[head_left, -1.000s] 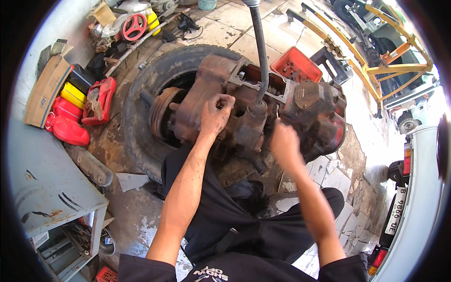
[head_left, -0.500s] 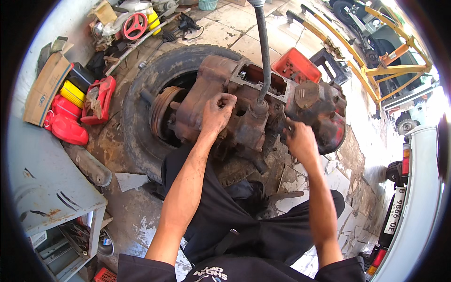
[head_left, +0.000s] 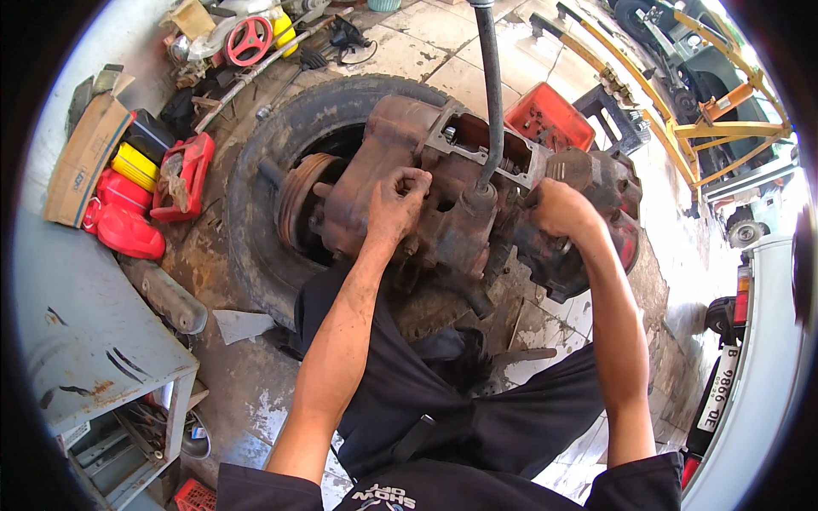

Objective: The person works on a disassembled engine block placed on a tire, using a wrench to loosen bolts and remove parts. They then pick up a cylindrical metal component, apply a liquid from a bottle, and use a small tool to clean or adjust it.

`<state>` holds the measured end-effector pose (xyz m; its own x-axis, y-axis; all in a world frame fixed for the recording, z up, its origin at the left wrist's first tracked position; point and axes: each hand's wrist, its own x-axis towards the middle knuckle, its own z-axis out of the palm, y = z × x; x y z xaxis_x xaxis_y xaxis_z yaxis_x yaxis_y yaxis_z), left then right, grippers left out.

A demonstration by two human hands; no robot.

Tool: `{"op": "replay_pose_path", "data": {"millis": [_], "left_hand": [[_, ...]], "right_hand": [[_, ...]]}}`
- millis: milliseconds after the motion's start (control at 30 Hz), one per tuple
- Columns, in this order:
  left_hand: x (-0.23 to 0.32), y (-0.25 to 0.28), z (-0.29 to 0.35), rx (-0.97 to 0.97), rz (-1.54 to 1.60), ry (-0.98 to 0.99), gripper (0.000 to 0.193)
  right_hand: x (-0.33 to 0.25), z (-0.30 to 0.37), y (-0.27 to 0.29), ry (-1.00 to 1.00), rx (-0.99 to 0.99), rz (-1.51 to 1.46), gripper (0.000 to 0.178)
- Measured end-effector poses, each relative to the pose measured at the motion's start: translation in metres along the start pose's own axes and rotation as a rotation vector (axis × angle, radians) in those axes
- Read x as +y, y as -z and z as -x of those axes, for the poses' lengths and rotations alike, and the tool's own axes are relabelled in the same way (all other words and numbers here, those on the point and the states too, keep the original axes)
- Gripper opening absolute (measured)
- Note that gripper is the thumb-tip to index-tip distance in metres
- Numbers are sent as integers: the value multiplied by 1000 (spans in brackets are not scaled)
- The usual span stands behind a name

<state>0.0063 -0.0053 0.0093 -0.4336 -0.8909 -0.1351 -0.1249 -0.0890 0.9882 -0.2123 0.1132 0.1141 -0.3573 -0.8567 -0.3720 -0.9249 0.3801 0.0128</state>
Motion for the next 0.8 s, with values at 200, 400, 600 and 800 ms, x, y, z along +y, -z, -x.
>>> {"op": "replay_pose_path", "data": {"millis": [200,400,600,800], "left_hand": [[1,-7,-3,16,120,-24,27],[-8,2,1,-9,37,-58,25],[-3,3,2,25,56,-25,26],[1,-3,-1,6,78,13,28]], "right_hand": [[-45,50,-93,-184,346,61,44],[-70,64,-129,-329,306,-136,67],[-51,92,-81,-258,315,-253,53],[-2,53,-30,-101,222,-234,30]]}}
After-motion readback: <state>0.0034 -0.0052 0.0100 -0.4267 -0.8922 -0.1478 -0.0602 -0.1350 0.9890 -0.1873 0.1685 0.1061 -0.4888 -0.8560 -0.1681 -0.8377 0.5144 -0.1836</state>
